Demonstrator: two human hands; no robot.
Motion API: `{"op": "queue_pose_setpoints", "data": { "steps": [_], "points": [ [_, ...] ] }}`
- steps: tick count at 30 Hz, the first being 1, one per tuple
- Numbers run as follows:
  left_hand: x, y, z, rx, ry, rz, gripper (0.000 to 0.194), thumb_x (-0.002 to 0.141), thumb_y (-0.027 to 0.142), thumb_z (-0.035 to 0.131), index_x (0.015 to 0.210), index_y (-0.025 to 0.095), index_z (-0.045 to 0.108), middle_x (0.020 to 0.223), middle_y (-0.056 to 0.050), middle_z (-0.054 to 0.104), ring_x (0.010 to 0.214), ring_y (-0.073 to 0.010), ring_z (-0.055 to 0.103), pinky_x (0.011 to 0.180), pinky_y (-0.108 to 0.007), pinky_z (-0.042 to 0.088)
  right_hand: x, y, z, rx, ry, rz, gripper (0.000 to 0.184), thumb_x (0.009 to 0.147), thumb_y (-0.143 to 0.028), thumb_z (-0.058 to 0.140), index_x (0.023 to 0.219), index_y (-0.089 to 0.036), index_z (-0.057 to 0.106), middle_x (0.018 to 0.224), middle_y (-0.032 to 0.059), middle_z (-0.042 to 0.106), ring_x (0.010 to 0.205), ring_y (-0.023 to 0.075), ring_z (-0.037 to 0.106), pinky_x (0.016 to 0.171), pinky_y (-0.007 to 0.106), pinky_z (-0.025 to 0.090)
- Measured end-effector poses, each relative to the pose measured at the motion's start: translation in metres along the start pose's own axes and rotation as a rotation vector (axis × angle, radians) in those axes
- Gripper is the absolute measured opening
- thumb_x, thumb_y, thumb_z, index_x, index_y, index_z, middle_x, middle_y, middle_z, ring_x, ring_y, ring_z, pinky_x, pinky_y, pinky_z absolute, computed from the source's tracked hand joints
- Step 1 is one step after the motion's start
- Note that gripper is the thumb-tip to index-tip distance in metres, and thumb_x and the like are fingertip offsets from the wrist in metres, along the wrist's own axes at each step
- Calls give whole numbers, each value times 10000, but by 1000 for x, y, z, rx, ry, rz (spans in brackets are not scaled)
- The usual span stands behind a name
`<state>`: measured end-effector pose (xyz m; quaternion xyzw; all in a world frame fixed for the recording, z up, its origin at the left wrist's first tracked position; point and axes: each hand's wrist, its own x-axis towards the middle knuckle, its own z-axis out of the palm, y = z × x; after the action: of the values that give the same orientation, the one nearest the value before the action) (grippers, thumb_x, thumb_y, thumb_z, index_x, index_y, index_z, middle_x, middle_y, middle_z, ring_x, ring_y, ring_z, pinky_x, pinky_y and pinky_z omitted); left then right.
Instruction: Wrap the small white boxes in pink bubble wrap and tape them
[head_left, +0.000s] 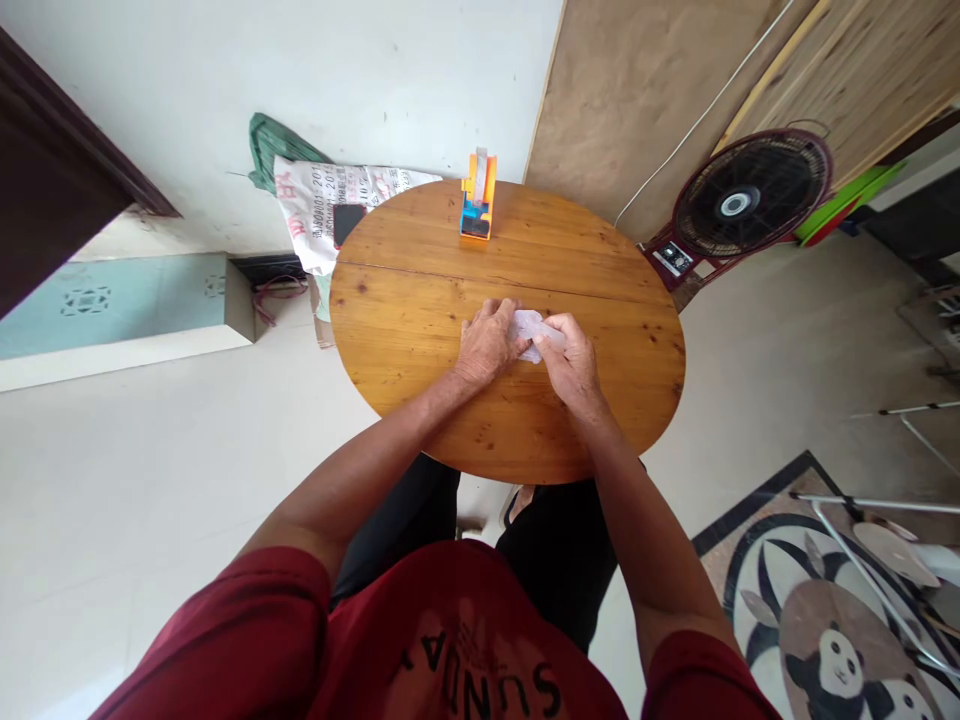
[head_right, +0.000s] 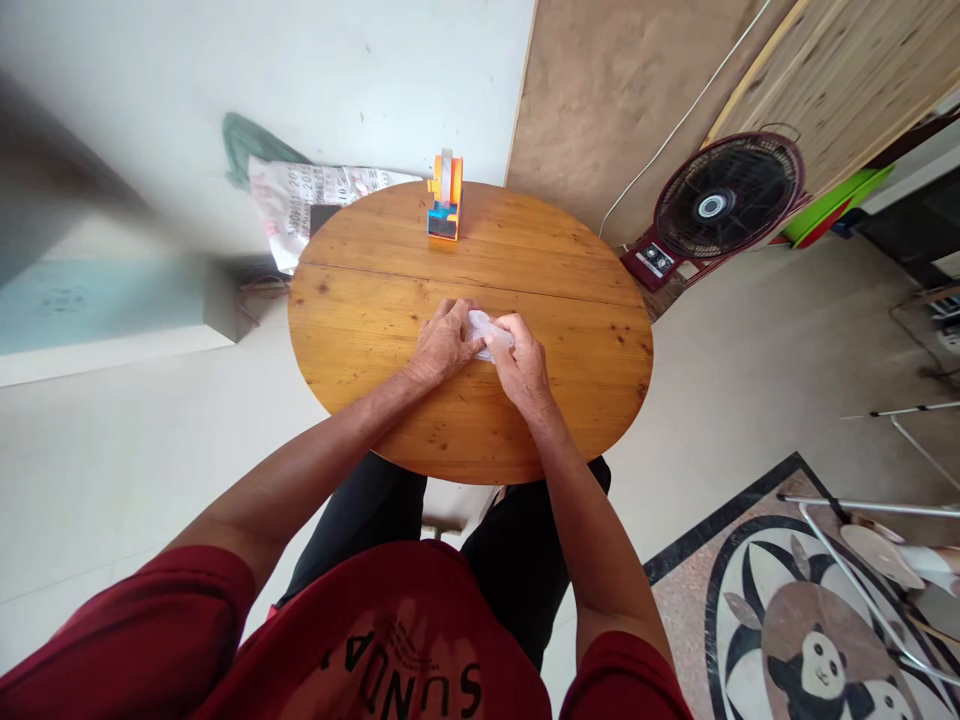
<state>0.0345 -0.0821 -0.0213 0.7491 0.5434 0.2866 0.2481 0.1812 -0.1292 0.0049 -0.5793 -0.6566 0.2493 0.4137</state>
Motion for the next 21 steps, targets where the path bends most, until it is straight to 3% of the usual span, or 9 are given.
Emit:
{"op": "queue_pose_setpoints", "data": {
  "steps": [10, 15, 18, 21],
  "points": [
    [-1, 2, 0, -40, 6, 22, 296, 887, 303, 624, 1176, 244, 595, 1267, -104, 637, 1152, -296, 626, 969, -481, 479, -10, 3, 7, -195, 12, -63, 167, 922, -417, 493, 942, -265, 561, 904, 18, 682, 758, 200, 578, 753, 307, 434],
    [1, -3, -6, -101, -87, 52, 350, 875, 275, 635, 1223, 231, 623, 1257, -78, 654, 1204, -257, 610, 1054, -440, 453, -11, 7, 5, -207, 5, -45, 177, 930, -414, 498, 963, -262, 580, 910, 15, 705, 764, 196, 610, 755, 305, 450],
    [-1, -11, -10, -151, -116, 112, 446, 864, 254, 634, 1307, 213, 607, 1355, -104, 604, 1282, -248, 578, 1091, -410, 452, -12, 7, 4, -185, -38, -51, 158, 935, -403, 499, 978, -276, 583, 1042, 43, 737, 953, 239, 671, 862, 345, 489],
    [-7, -22, -15, -135, -96, 254, 549, 845, 275, 656, 1381, 191, 570, 1518, -136, 493, 1431, -259, 458, 1160, -399, 402, -12, 10, 5, -130, -64, -128, 136, 956, -360, 457, 1003, -294, 565, 1271, 56, 704, 1229, 244, 624, 1035, 405, 466]
  ]
}}
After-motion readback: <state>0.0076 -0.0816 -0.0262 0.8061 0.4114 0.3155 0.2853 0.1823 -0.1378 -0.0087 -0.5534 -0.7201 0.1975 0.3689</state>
